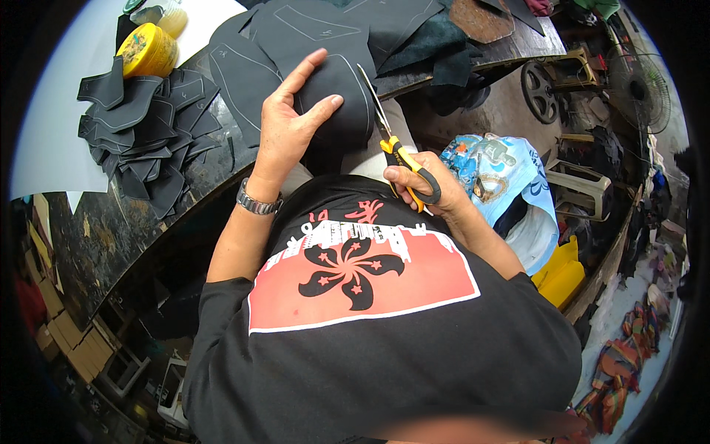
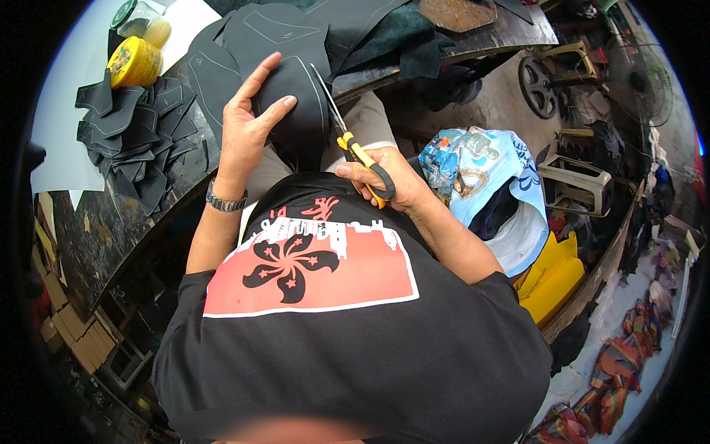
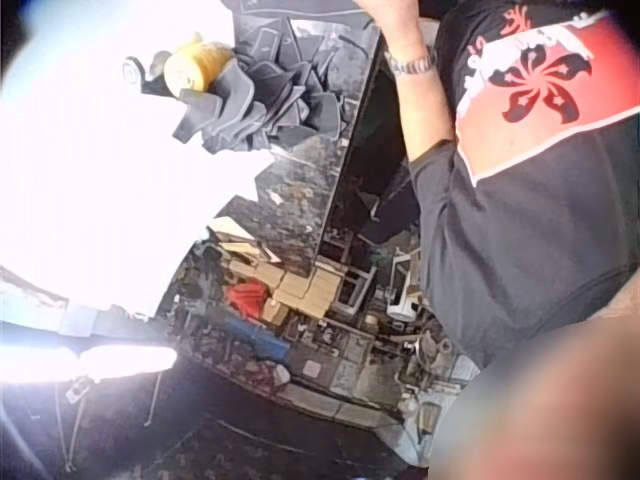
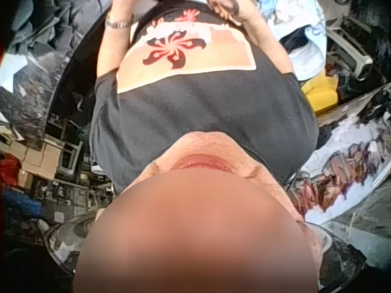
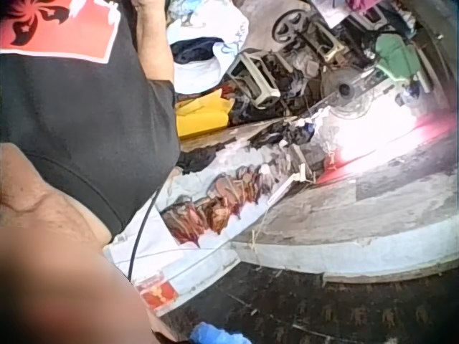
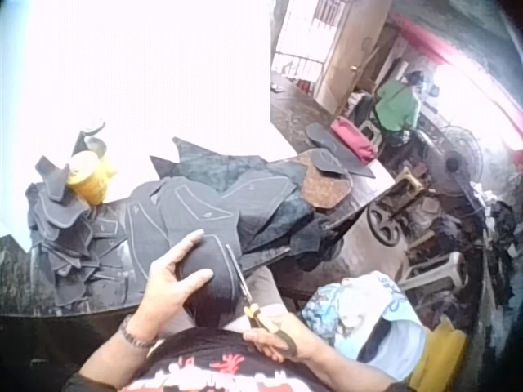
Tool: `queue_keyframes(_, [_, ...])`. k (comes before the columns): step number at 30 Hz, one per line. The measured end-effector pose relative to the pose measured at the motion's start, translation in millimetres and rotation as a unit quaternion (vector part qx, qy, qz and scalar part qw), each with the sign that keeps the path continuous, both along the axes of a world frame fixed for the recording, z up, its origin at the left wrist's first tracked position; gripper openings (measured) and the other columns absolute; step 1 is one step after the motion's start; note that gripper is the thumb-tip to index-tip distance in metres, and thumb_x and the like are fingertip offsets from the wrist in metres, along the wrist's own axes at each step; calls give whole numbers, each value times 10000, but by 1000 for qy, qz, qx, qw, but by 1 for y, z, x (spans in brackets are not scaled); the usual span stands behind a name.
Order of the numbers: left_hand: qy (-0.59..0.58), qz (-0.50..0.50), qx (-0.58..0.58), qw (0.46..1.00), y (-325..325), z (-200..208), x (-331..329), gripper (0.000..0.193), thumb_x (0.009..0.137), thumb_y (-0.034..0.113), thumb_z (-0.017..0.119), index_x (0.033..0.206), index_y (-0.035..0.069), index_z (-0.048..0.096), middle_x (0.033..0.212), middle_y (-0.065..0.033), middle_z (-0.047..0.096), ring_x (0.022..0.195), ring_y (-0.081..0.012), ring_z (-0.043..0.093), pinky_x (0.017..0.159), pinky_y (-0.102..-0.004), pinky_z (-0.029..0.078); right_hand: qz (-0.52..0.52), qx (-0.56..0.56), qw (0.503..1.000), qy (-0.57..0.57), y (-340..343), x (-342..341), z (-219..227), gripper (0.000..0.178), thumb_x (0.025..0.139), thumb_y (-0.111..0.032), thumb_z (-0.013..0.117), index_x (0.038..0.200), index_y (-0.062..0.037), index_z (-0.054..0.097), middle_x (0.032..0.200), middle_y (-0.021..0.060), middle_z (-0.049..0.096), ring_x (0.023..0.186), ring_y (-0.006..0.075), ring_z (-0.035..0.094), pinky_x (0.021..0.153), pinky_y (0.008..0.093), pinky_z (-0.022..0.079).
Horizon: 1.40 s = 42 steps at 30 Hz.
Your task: The person uses shears to cut black fabric pieces along marked outlines on a worktable. They repeatedly pick up fabric layers, cut along the lines, and place the cut pieces into a growing stack on the left side of the table.
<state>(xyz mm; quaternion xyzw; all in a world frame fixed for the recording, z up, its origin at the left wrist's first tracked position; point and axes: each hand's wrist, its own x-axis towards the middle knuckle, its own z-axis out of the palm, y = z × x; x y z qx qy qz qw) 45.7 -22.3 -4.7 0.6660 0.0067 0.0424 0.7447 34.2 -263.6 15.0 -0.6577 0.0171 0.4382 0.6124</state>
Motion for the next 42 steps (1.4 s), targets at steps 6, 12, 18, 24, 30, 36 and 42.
queue_keyframes(6, [-78, 11, 58, 995, -8, 2, -5, 769, 776, 30, 734, 1445, -6, 358, 1470, -139, 403, 1322, -197, 417, 1098, -311, 334, -20, 36, 999, 27, 5, 8, -3, 417, 832, -400, 735, 689, -40, 579, 552, 21, 518, 441, 98, 509, 423, 210, 388])
queue_keyframes(12, [-73, 19, 93, 993, -8, 3, -8, 784, 774, 31, 735, 1451, -7, 342, 1492, -142, 371, 1353, -207, 382, 1112, -317, 316, -21, 42, 999, 7, 10, 5, -9, 434, 834, -405, 735, 648, -48, 573, 541, 12, 514, 436, 80, 498, 419, 202, 368])
queue_keyframes(18, [-66, 16, 67, 995, -10, -1, -7, 751, 787, 35, 730, 1442, -2, 365, 1463, -134, 413, 1319, -202, 422, 1106, -317, 326, -32, 10, 999, -21, 12, -2, -12, 436, 810, -391, 764, 594, -62, 576, 494, -6, 504, 407, 63, 469, 399, 200, 337])
queue_keyframes(24, [-14, 76, -69, 995, -8, -4, -1, 722, 795, 18, 730, 1428, -6, 384, 1427, -138, 447, 1215, -179, 509, 1054, -302, 394, -9, 3, 1000, 7, 11, 3, -7, 413, 817, -374, 759, 631, -50, 581, 533, 9, 524, 445, 71, 506, 414, 201, 364])
queue_keyframes(30, [-99, 68, 72, 990, -8, -3, 0, 756, 770, 44, 746, 1434, 19, 386, 1454, -152, 430, 1340, -231, 417, 1118, -324, 308, -13, 68, 998, 14, 16, 10, -6, 407, 846, -400, 726, 739, -33, 585, 628, 28, 553, 483, 82, 516, 440, 210, 409])
queue_keyframes(36, [-80, 74, 47, 993, -7, -3, 0, 748, 774, 36, 737, 1436, 23, 388, 1446, -142, 440, 1323, -214, 431, 1107, -313, 322, -42, 63, 997, -6, 24, 2, -13, 400, 850, -379, 730, 698, -51, 561, 569, 5, 522, 438, 69, 479, 420, 199, 376])
queue_keyframes(42, [-98, 62, 66, 991, -5, -1, 2, 760, 785, 19, 726, 1450, 10, 358, 1467, -120, 414, 1302, -180, 437, 1075, -297, 367, -12, 46, 999, 14, 20, 8, -9, 403, 853, -395, 720, 722, -43, 573, 602, 21, 542, 478, 82, 517, 443, 210, 405])
